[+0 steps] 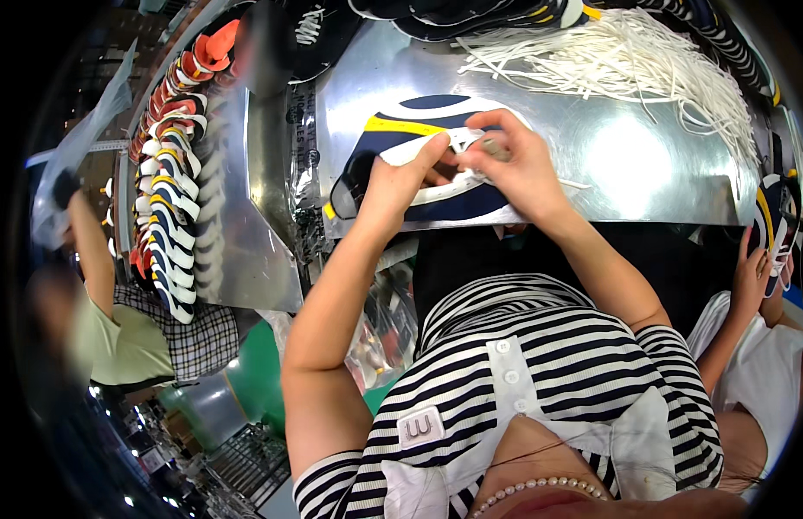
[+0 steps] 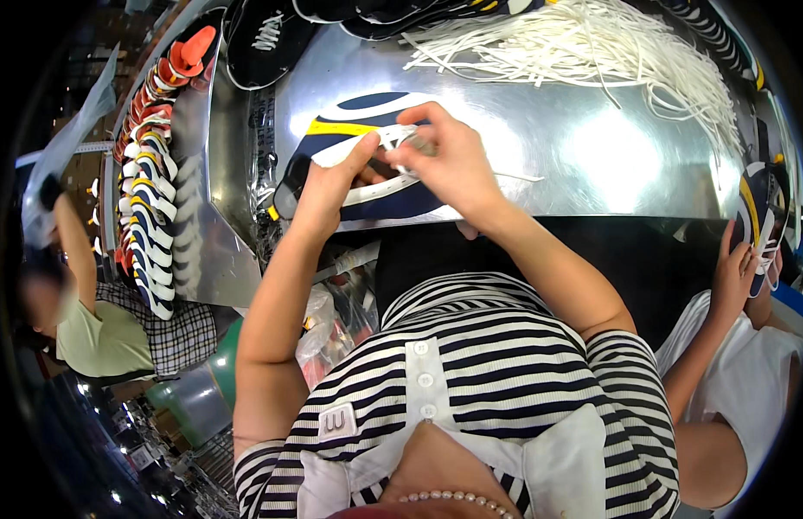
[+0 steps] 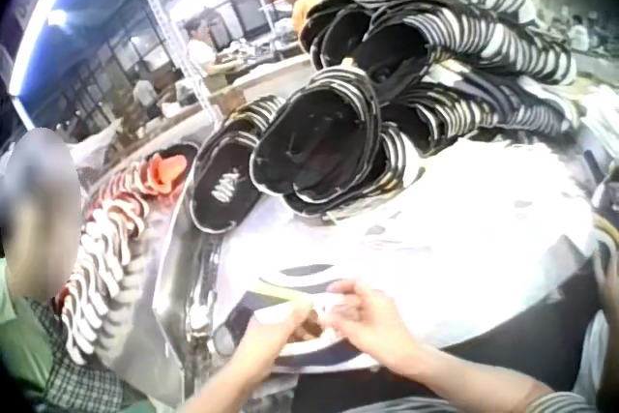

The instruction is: The person laces shoe uppers by threading shoelaces through the eyelets by hand and using a handheld pointed tool.

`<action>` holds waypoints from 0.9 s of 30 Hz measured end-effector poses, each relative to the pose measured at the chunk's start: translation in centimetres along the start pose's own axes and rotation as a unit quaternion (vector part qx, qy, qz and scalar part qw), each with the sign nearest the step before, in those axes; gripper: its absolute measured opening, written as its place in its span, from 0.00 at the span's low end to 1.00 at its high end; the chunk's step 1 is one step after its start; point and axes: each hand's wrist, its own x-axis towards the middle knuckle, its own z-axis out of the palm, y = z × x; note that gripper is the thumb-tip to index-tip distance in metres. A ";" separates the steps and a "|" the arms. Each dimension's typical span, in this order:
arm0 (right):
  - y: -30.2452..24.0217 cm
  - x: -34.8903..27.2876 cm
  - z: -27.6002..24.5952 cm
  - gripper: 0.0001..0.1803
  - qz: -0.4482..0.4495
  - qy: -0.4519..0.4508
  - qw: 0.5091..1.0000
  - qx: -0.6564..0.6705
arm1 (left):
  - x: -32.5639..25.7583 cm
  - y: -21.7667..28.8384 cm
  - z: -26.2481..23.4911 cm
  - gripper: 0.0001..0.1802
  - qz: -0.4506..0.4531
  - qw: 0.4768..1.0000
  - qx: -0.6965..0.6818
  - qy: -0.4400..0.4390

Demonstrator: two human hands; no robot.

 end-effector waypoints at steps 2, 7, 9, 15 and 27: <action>0.0 -0.2 0.4 0.20 0.002 0.028 0.999 -0.040 | -0.8 -0.1 0.7 0.16 0.038 0.999 0.011 0.034; -0.9 -0.9 0.2 0.20 0.007 0.018 0.997 -0.072 | -1.6 -0.2 1.7 0.14 0.095 0.990 0.051 0.088; -1.3 -1.4 -0.3 0.20 -0.029 0.006 0.997 -0.072 | -1.6 -0.2 1.9 0.14 0.132 0.985 0.051 0.097; -1.7 -2.5 -2.4 0.12 -0.132 0.013 0.986 -0.104 | -1.8 -0.3 2.2 0.14 0.136 0.984 0.045 0.105; -0.5 0.8 -2.2 0.07 -0.215 -0.031 0.922 -0.320 | -1.9 -0.9 1.4 0.10 0.131 0.984 0.079 0.087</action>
